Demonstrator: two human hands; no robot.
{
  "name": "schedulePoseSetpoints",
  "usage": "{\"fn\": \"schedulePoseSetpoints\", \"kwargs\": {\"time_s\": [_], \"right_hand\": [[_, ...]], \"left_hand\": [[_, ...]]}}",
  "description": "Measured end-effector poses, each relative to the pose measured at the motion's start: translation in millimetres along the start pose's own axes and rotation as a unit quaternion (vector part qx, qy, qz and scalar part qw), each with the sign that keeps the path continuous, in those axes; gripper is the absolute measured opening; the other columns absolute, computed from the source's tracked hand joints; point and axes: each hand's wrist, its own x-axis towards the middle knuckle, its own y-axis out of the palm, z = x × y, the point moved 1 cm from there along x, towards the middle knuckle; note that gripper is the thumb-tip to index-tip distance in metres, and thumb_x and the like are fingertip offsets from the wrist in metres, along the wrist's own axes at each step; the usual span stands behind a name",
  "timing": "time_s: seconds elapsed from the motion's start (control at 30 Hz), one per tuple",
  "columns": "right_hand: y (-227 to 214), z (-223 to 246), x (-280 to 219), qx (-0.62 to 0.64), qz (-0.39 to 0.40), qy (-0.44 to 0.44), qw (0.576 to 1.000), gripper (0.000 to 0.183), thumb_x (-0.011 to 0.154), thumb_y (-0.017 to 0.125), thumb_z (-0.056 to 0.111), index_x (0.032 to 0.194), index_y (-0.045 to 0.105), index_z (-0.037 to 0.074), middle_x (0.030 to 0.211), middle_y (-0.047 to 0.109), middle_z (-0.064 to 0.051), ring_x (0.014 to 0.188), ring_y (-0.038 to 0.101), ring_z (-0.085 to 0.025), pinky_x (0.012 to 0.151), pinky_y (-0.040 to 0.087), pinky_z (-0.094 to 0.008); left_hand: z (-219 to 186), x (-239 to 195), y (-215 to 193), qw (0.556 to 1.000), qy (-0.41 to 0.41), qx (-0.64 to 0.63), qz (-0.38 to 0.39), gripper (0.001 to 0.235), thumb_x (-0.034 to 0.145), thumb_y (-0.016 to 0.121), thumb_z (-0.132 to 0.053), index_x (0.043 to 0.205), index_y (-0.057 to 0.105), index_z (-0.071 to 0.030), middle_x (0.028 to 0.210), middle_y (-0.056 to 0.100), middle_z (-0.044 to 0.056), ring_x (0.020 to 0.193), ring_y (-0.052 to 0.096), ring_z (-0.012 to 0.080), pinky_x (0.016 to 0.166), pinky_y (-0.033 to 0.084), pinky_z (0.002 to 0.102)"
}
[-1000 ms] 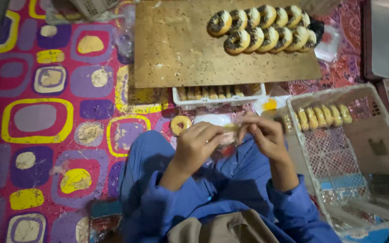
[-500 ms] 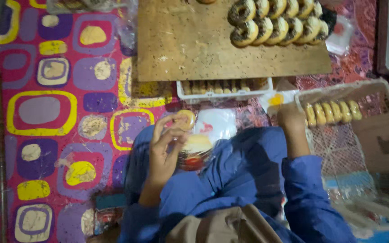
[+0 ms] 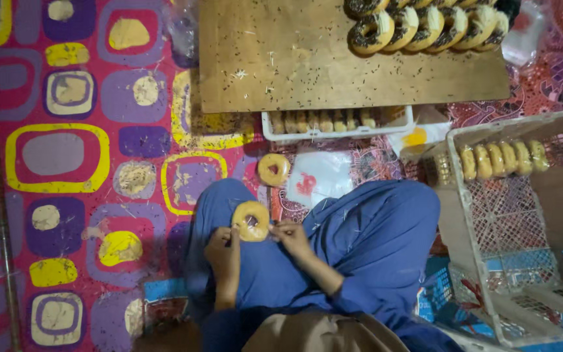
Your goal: The person sits on a mat and wraps doughnuts individually in plastic bags. They pick doughnuts from a tray, wrap them, and place the packaged items into a plastic basket.
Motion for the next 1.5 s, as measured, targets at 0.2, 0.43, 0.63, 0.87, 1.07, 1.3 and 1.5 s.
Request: {"fn": "schedulePoseSetpoints", "kwargs": {"time_s": [0.2, 0.43, 0.63, 0.87, 1.07, 1.3, 1.5], "right_hand": [[-121, -46, 129, -0.398, -0.084, -0.056, 0.912, 0.022, 0.081, 0.073, 0.024, 0.09, 0.072, 0.004, 0.09, 0.068, -0.012, 0.085, 0.064, -0.025, 0.071, 0.048, -0.039], [-115, -27, 175, -0.582, 0.046, -0.065, 0.809, 0.003, 0.078, 0.071, 0.018, 0.079, 0.074, 0.017, 0.09, 0.07, -0.007, 0.085, 0.067, -0.027, 0.079, 0.044, -0.048], [-148, 46, 100, -0.594, 0.051, -0.215, 0.774, 0.028, 0.081, 0.065, 0.018, 0.106, 0.078, 0.022, 0.102, 0.075, 0.0, 0.102, 0.067, -0.021, 0.095, 0.041, -0.053], [-201, 127, 68, -0.511, -0.07, -0.204, 0.832, 0.064, 0.087, 0.067, 0.025, 0.147, 0.051, 0.007, 0.152, 0.05, -0.022, 0.144, 0.036, -0.033, 0.116, 0.017, -0.061], [-201, 189, 197, -0.153, 0.292, -0.115, 0.937, 0.089, 0.073, 0.09, 0.026, 0.147, 0.047, 0.001, 0.149, 0.054, -0.018, 0.139, 0.048, -0.031, 0.116, 0.034, -0.043], [-334, 185, 404, -0.581, -0.015, -0.176, 0.795, 0.107, 0.074, 0.089, 0.043, 0.165, 0.034, 0.036, 0.146, 0.061, -0.015, 0.148, 0.049, -0.033, 0.13, 0.006, -0.068], [-202, 181, 234, -0.296, -0.078, -0.201, 0.931, 0.119, 0.061, 0.094, 0.048, 0.161, 0.037, 0.018, 0.132, 0.067, -0.009, 0.116, 0.064, -0.024, 0.128, 0.015, -0.061]], "left_hand": [[8, 86, 94, 0.986, 0.075, -0.152, -0.003, 0.033, 0.083, 0.086, -0.016, 0.076, 0.057, -0.002, 0.065, 0.057, 0.008, 0.063, 0.049, 0.0092, 0.057, 0.046, 0.03], [-42, 97, 157, 0.966, 0.17, 0.184, -0.063, 0.038, 0.083, 0.078, -0.016, 0.115, 0.061, -0.007, 0.123, 0.059, 0.016, 0.112, 0.059, 0.0366, 0.094, 0.048, 0.05], [-108, 66, 204, 0.957, 0.063, -0.066, 0.275, 0.055, 0.094, 0.071, -0.036, 0.135, 0.061, -0.001, 0.135, 0.064, 0.025, 0.125, 0.061, 0.0392, 0.102, 0.05, 0.045], [-185, -14, 210, 0.871, 0.48, -0.081, 0.068, 0.061, 0.1, 0.06, -0.049, 0.142, 0.049, -0.007, 0.163, 0.031, 0.016, 0.141, 0.047, 0.0372, 0.108, 0.042, 0.061], [-113, 123, 193, 0.572, -0.167, -0.79, 0.14, 0.031, 0.106, 0.072, -0.035, 0.11, 0.064, -0.006, 0.1, 0.064, 0.011, 0.081, 0.059, 0.0244, 0.062, 0.053, 0.039], [-74, 141, 110, 0.458, -0.296, -0.836, -0.063, 0.025, 0.089, 0.073, -0.033, 0.095, 0.067, -0.01, 0.126, 0.064, 0.022, 0.116, 0.064, 0.0367, 0.097, 0.051, 0.054], [-101, 154, 136, 0.348, -0.18, -0.917, 0.079, 0.037, 0.092, 0.071, -0.034, 0.109, 0.066, -0.002, 0.134, 0.056, 0.036, 0.125, 0.056, 0.0501, 0.107, 0.047, 0.06]]}}
